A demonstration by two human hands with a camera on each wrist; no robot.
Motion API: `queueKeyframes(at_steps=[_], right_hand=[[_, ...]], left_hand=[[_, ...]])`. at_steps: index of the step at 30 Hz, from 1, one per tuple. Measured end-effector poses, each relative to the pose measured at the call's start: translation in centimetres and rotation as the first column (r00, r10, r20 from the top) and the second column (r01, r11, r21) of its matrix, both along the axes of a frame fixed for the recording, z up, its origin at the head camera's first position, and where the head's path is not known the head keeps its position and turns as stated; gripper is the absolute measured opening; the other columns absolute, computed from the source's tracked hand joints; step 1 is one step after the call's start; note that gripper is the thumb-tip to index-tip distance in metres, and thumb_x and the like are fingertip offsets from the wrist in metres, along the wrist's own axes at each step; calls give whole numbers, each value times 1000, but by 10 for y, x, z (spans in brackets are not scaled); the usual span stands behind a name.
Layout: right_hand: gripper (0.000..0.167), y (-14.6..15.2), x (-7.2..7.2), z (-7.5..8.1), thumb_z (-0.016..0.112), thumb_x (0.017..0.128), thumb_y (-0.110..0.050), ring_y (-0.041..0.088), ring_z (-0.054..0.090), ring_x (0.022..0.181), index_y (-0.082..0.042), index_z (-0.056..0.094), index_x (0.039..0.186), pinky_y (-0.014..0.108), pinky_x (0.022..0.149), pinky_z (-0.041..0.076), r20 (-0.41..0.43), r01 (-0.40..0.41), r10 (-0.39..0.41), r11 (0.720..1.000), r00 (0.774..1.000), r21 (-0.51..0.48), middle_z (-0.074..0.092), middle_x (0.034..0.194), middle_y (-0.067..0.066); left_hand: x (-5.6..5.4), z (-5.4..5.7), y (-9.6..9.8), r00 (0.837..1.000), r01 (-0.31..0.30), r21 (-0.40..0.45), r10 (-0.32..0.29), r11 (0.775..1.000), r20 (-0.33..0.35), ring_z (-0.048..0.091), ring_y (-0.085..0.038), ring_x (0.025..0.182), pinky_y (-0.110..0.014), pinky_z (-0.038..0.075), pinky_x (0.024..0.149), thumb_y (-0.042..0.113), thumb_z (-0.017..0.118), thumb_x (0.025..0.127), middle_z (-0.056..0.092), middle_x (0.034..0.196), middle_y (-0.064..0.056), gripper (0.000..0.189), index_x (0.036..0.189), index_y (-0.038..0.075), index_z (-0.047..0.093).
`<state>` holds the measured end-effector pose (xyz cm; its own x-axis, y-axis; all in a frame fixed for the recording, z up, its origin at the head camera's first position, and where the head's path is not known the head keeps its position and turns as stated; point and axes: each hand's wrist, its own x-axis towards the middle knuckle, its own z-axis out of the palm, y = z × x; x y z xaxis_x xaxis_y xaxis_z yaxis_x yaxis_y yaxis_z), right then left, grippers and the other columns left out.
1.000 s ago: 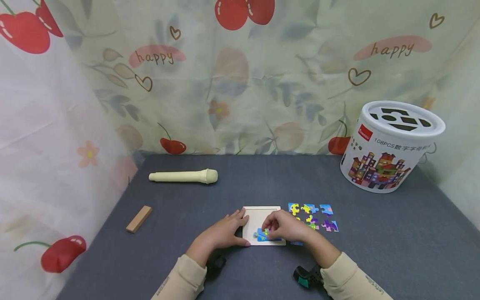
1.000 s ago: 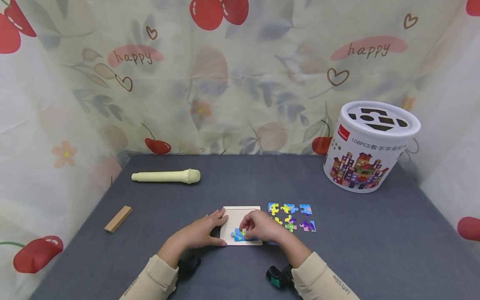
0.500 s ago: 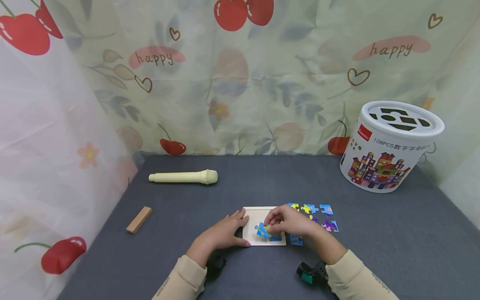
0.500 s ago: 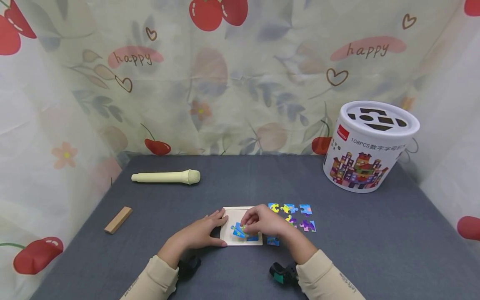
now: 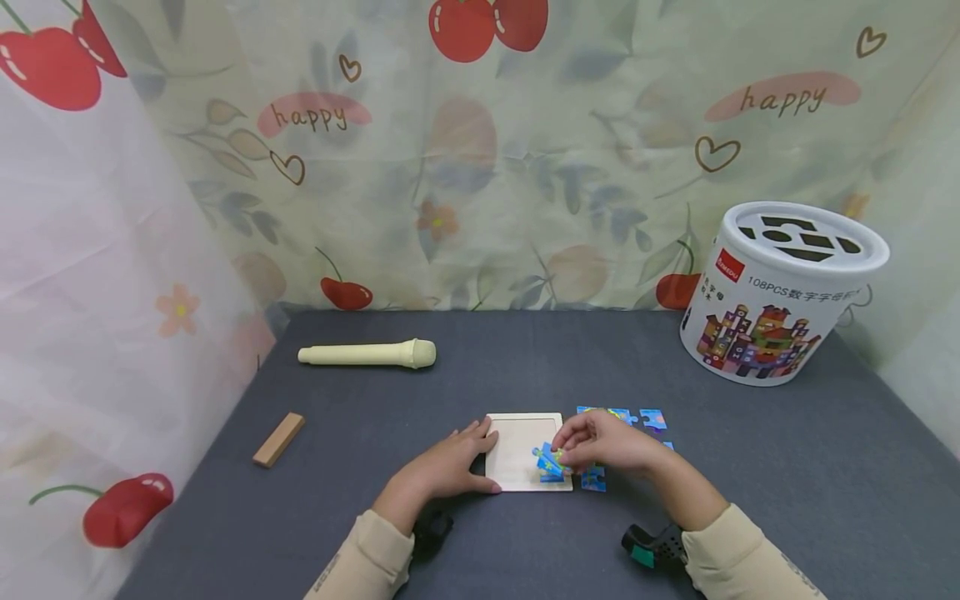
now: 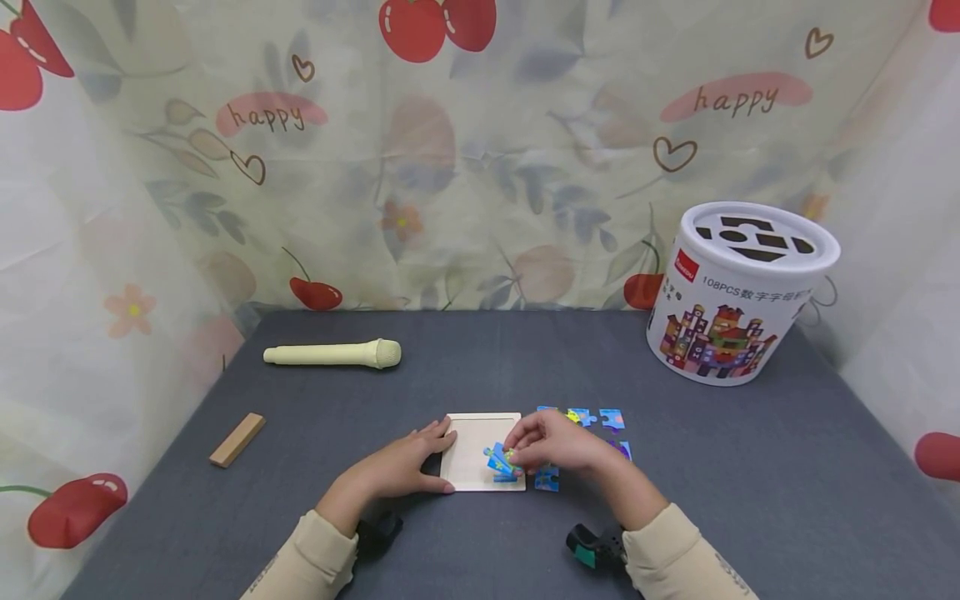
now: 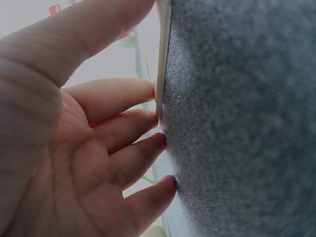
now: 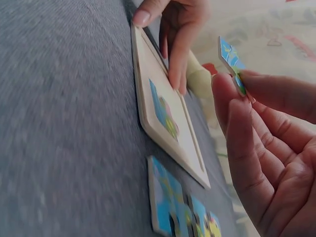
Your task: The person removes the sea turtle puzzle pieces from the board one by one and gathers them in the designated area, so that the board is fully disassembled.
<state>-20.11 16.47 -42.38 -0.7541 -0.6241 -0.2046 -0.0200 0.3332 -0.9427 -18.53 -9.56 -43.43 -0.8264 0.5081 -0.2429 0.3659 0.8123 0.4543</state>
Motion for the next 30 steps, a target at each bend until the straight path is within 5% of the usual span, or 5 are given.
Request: queueKeyframes(at_steps=[30], right_hand=[[33,70,16,-4,62,89,-16,10,59,69,10,59,108,27,61,52,-18,75,-73,992,997,104,63,81,4]], left_hand=[[0,-1,-2,1000,7,26,-8,1000,18,20,-28,143,-46,18,115,38,72,79,21,155,-12,78,142,6,38]])
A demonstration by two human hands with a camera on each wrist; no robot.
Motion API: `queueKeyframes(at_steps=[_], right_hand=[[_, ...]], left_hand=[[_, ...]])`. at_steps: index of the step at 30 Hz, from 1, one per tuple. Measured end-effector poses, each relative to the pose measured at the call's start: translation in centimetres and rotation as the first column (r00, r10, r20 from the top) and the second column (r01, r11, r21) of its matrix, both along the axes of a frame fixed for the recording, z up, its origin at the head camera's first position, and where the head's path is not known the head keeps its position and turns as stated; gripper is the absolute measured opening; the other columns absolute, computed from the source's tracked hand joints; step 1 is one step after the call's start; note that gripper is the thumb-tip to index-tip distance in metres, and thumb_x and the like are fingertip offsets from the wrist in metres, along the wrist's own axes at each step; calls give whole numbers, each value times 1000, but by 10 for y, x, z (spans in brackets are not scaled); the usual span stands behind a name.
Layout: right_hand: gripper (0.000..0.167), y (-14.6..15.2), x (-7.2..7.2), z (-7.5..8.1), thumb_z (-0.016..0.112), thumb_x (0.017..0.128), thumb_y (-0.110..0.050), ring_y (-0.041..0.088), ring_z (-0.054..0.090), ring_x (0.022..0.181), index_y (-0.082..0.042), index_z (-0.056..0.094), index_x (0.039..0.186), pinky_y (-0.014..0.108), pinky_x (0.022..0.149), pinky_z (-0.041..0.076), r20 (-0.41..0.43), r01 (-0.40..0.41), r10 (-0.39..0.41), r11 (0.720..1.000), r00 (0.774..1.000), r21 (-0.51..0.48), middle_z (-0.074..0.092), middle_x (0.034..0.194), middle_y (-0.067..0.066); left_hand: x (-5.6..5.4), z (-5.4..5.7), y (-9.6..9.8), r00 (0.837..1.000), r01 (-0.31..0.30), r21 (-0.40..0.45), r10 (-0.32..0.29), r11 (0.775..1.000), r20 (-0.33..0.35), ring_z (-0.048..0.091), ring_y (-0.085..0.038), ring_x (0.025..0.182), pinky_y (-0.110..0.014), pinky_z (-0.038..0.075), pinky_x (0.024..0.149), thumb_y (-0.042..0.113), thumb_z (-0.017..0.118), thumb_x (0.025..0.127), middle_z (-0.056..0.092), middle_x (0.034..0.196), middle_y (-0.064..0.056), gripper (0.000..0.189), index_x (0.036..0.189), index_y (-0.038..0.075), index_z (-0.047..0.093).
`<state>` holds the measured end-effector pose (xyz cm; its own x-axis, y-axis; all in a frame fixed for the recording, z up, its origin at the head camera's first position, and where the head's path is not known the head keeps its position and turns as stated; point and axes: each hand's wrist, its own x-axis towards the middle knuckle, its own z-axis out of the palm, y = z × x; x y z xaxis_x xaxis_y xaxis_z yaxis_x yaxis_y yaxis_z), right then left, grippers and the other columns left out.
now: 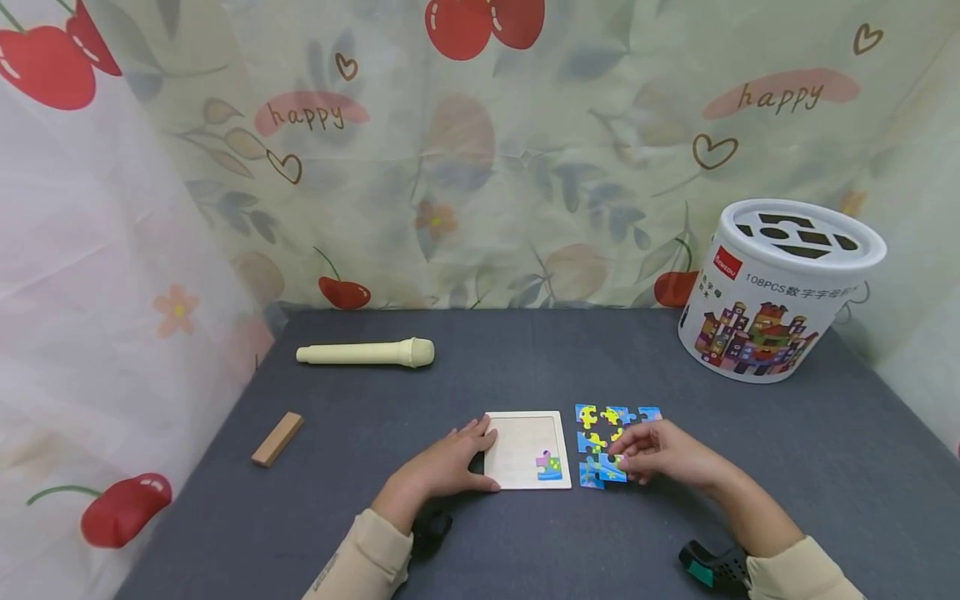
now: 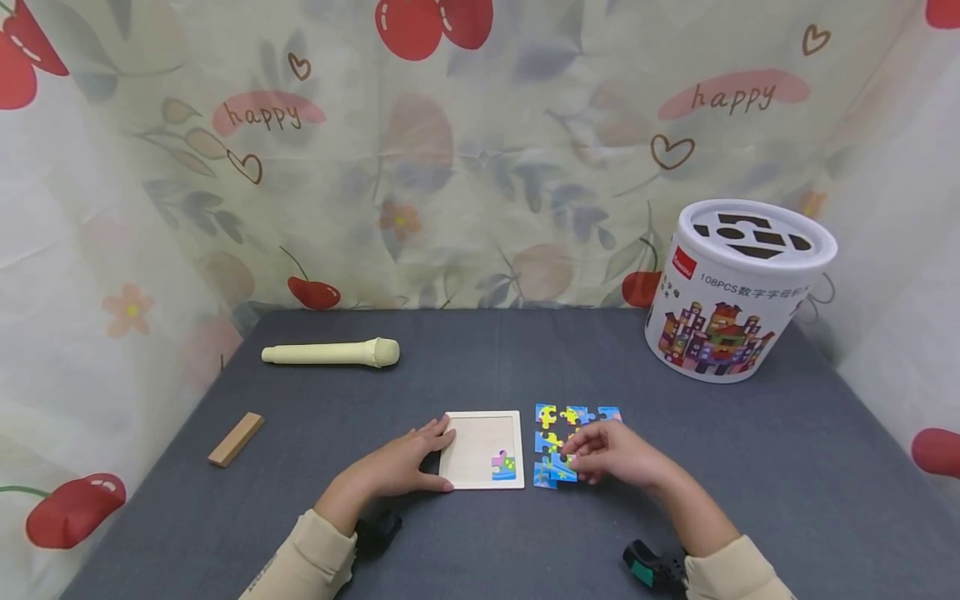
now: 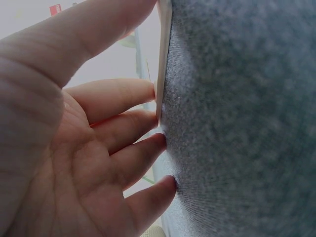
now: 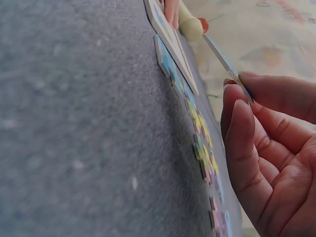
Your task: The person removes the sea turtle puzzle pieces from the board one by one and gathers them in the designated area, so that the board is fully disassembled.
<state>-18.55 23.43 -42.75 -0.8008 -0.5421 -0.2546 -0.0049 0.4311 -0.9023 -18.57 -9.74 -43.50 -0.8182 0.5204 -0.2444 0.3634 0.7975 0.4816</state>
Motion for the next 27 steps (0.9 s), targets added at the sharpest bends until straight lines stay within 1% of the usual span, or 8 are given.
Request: queueKeyframes(at_steps=[5,10,20,27], right_hand=[[32,5,5,-4,63,88,-15,9,60,68,12,57,105,28,62,54,34,37,-36,999,999,-30,64,82,3],[31,11,8,-9,64,88,-16,8,61,68,11,56,102,28,63,55,45,67,-66,997,997,-29,64,80,3],[32,15,12,-10,63,89,-16,6,60,65,11,55,103,25,60,55,68,83,-81,996,994,-23,62,78,0],[31,14,13,-10,62,89,-14,7,58,64,12,55,103,25,58,54,49,93,-92,996,995,-9,60,78,2]], left_hand=[[0,1,0,1000,-1,-1,1,1000,-3,20,-28,143,-46,19,115,38,72,79,21,154,-12,78,142,6,39],[0,1,0,1000,0,-4,0,1000,-6,20,-28,143,-46,19,115,38,72,79,22,154,-13,77,142,6,39],[1,1,0,1000,0,-6,0,1000,7,20,-27,143,-46,19,115,39,71,80,21,155,-12,77,142,6,38],[0,2,0,1000,1,-2,-1,1000,2,21,-28,143,-46,19,115,38,72,80,21,155,-13,77,142,6,38]])
